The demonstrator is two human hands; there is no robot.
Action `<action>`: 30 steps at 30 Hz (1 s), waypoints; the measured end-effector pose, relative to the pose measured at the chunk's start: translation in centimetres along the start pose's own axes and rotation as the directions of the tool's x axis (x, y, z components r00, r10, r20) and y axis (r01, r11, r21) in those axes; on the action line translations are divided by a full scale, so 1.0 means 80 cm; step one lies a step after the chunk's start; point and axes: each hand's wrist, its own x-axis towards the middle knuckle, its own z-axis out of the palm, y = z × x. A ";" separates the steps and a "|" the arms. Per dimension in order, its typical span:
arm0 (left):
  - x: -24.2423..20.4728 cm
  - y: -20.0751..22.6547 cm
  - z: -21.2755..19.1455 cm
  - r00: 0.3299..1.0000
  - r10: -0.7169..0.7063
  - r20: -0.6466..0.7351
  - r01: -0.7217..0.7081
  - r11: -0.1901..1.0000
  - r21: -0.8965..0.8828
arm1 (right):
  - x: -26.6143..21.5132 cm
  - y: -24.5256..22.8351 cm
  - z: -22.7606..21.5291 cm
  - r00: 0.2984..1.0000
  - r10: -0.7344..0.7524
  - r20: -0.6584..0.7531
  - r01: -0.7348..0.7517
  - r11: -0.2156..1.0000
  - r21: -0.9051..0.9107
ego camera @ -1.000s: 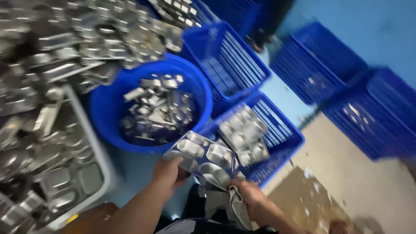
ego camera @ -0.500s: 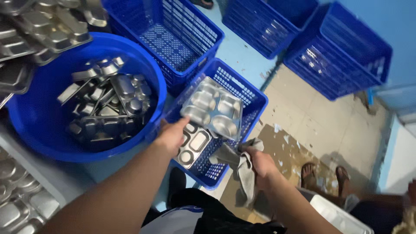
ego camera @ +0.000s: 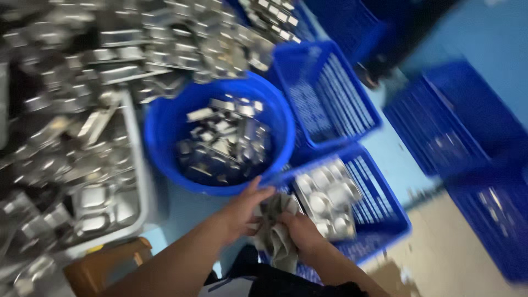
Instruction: The person wipes multiple stainless steel compartment trays with a cloth, one at a time, and places them into a blue plastic basket. The person handles each tray individually, wiping the surface and compartments before stacking them in the basket.
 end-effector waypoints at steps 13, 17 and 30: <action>-0.023 0.037 -0.153 0.618 0.645 -0.450 -0.449 0.759 0.471 | 0.035 -0.123 0.174 0.578 0.062 0.813 0.790 0.206 -0.578; -0.040 0.024 -0.179 0.744 0.649 -0.160 -0.548 0.729 0.409 | 0.026 -0.181 0.205 0.676 0.161 0.719 0.734 -0.220 -0.642; -0.059 -0.016 -0.241 0.628 0.632 -0.454 -0.211 0.700 0.682 | -0.025 -0.254 0.284 0.642 -0.301 0.705 0.620 -0.338 -0.708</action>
